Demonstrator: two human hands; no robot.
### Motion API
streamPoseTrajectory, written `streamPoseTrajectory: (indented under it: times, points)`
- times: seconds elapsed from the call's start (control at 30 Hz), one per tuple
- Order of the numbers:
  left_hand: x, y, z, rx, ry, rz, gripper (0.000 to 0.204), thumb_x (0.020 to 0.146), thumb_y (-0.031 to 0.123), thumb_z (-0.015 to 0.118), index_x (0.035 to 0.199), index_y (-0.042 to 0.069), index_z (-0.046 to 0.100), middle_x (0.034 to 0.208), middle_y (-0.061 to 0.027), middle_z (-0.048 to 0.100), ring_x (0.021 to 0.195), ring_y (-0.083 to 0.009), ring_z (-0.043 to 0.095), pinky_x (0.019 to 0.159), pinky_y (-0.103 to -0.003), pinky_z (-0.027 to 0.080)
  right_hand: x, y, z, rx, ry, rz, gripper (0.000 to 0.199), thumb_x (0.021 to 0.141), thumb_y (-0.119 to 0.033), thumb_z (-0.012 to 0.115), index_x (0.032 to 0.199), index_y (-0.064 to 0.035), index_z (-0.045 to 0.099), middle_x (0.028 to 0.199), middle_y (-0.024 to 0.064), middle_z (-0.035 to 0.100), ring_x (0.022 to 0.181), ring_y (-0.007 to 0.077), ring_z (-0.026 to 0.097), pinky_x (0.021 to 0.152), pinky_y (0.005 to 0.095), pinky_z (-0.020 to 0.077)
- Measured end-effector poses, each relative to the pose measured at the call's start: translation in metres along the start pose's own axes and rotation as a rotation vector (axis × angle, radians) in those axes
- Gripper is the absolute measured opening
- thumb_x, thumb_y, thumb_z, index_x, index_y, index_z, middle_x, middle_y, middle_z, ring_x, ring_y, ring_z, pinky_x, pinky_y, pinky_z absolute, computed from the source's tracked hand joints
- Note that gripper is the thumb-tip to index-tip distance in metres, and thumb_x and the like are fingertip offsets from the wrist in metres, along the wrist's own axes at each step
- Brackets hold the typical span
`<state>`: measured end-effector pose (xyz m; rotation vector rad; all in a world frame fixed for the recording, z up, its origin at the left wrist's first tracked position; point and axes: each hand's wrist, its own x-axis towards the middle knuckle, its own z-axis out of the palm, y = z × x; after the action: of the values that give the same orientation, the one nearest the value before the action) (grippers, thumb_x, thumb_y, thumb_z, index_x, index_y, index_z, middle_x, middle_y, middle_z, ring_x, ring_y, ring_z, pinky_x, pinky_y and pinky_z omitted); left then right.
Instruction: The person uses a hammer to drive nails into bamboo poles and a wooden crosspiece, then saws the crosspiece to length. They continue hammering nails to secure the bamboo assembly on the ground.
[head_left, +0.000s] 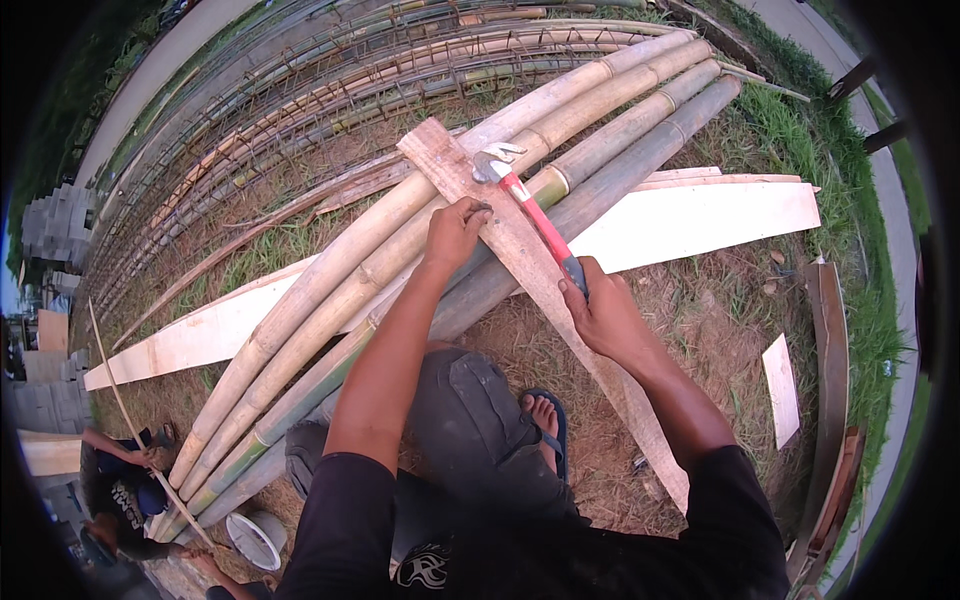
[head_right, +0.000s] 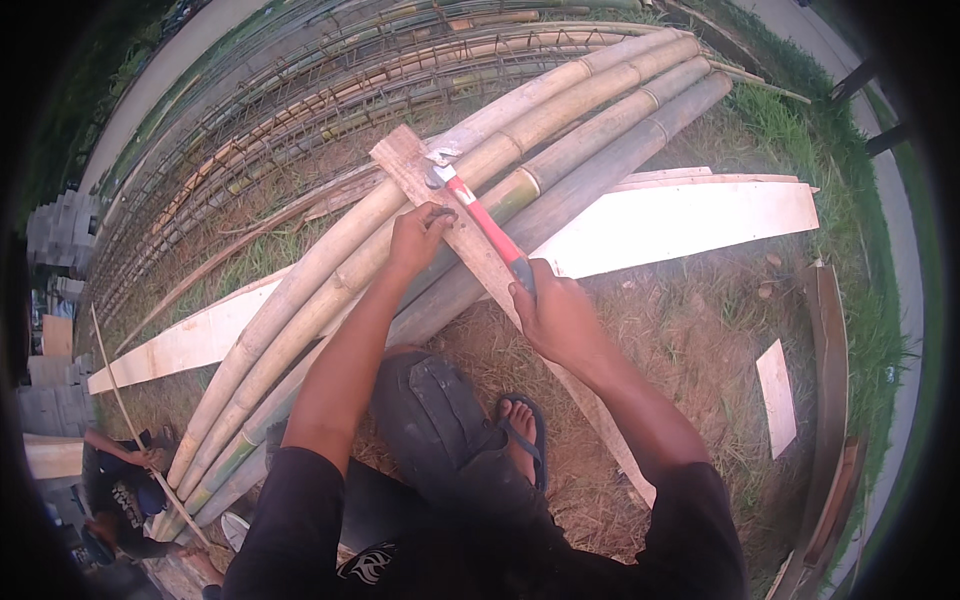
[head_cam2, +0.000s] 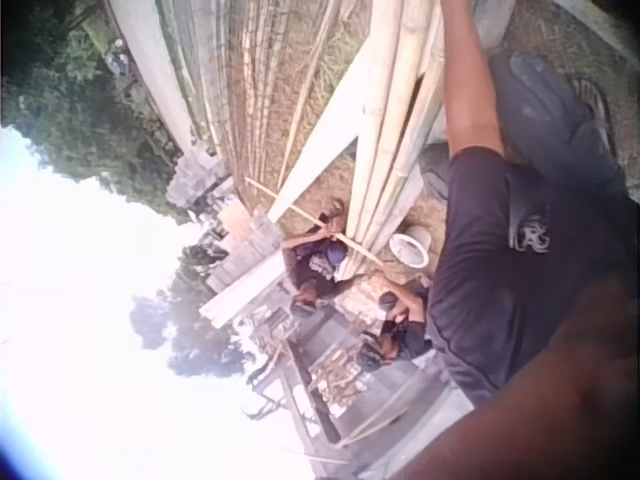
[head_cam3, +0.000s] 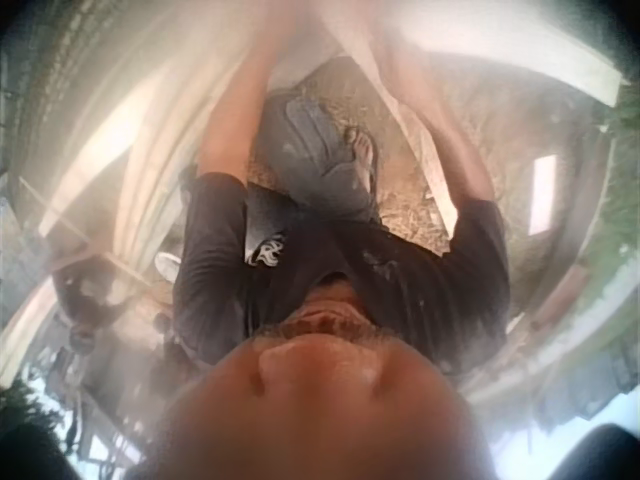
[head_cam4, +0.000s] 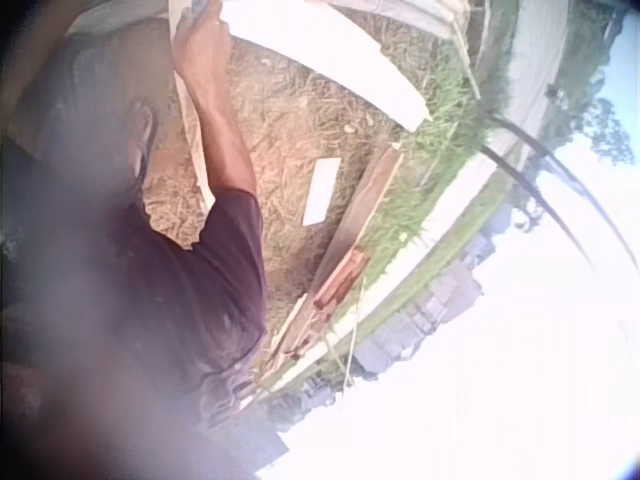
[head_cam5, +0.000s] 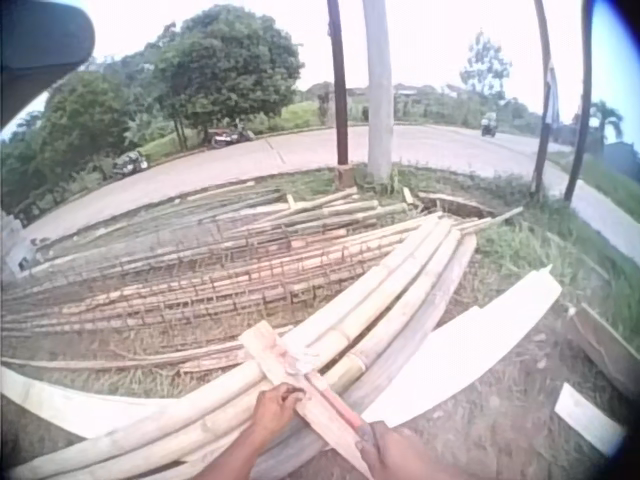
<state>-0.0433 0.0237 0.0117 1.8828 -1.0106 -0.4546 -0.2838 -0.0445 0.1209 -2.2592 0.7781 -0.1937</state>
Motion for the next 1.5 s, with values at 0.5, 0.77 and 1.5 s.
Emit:
streamPoseTrajectory:
  times: [0.5, 0.77, 1.5]
  points:
    - [-0.032, -0.003, -0.022, -0.461, 0.27, -0.14, 0.036, 0.089, 0.008, 0.057, 0.123, 0.0, 0.052, 0.111, -0.0135, 0.063, 0.088, -0.0186, 0.065, 0.068, -0.029, 0.055, 0.004, -0.01, -0.023, -0.136, 0.043, -0.068, 0.03, 0.089, -0.018, 0.054, 0.107, 0.0052, 0.048, 0.068, 0.0262, 0.059, 0.066, 0.0456, 0.06, 0.059, 0.0486, 0.0462]
    - [-0.125, -0.025, -0.13, -0.399, 0.525, -0.221, 0.027, 0.091, 0.015, 0.059, 0.113, -0.001, 0.056, 0.092, -0.0074, 0.064, 0.075, -0.0121, 0.063, 0.057, -0.022, 0.049, -0.01, 0.031, 0.02, -0.198, -0.052, -0.019, 0.03, 0.089, -0.017, 0.055, 0.105, 0.0067, 0.048, 0.075, 0.026, 0.062, 0.068, 0.0484, 0.059, 0.061, 0.0514, 0.0464]
    - [-0.291, -0.023, -0.203, -0.273, 0.855, -0.299, 0.023, 0.091, 0.018, 0.06, 0.103, -0.001, 0.061, 0.082, -0.0066, 0.064, 0.071, -0.011, 0.06, 0.06, -0.023, 0.047, -0.01, 0.017, 0.006, -0.038, 0.315, -0.264, 0.034, 0.094, -0.023, 0.049, 0.109, 0.0073, 0.049, 0.07, 0.012, 0.058, 0.059, 0.0154, 0.058, 0.056, 0.0307, 0.0466]
